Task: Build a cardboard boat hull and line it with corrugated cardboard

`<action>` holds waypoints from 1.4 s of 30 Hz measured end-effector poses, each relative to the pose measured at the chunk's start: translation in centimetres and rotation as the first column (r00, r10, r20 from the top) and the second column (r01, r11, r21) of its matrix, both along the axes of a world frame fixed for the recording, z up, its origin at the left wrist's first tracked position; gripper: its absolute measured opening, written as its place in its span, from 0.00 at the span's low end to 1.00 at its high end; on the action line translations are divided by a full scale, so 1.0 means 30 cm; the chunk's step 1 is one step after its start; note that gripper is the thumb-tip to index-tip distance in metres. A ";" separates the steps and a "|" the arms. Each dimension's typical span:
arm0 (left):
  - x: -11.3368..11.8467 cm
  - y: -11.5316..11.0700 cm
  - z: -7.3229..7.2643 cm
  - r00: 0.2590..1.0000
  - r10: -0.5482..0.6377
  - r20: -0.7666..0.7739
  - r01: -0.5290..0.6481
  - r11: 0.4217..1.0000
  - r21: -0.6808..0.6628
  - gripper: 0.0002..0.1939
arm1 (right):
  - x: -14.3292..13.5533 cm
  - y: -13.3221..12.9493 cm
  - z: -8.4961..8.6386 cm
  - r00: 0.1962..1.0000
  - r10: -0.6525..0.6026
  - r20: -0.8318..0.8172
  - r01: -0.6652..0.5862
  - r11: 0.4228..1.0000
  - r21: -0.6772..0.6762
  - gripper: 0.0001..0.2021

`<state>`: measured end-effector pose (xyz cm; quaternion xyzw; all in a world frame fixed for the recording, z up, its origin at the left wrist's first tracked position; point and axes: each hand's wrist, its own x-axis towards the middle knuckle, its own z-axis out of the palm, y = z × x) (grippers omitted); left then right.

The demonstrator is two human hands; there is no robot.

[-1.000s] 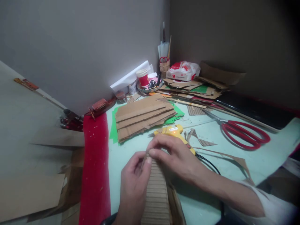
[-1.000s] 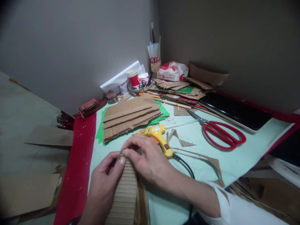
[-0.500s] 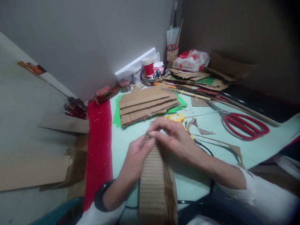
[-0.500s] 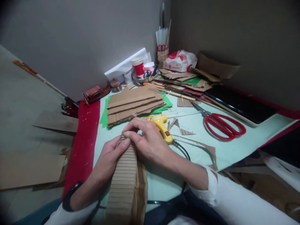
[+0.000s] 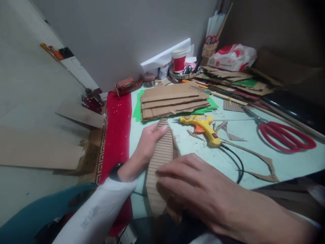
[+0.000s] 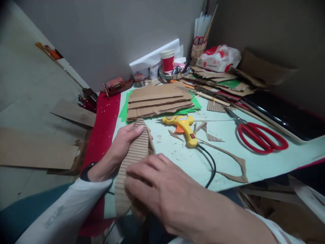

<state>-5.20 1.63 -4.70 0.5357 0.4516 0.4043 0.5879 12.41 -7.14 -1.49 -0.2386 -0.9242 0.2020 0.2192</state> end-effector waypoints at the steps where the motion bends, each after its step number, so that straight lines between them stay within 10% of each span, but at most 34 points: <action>1: -0.001 0.001 -0.003 1.000 0.009 0.003 -0.009 1.000 0.002 0.10 | -0.009 -0.006 -0.012 1.000 0.013 0.001 -0.013 0.999 0.038 0.17; 9: 0.003 -0.004 0.000 1.000 0.020 -0.005 -0.020 1.000 0.024 0.08 | -0.091 -0.027 -0.106 0.998 0.022 -0.053 -0.008 0.968 0.252 0.14; 16: 0.010 -0.013 -0.010 0.997 0.007 0.080 -0.006 1.000 -0.016 0.07 | -0.023 -0.057 -0.152 0.950 -0.009 -0.312 0.068 0.982 0.178 0.11; 42: 0.035 -0.035 -0.015 0.993 0.030 0.118 -0.023 0.998 -0.057 0.09 | 0.059 -0.083 -0.209 0.970 -0.044 -0.239 0.115 0.950 0.292 0.13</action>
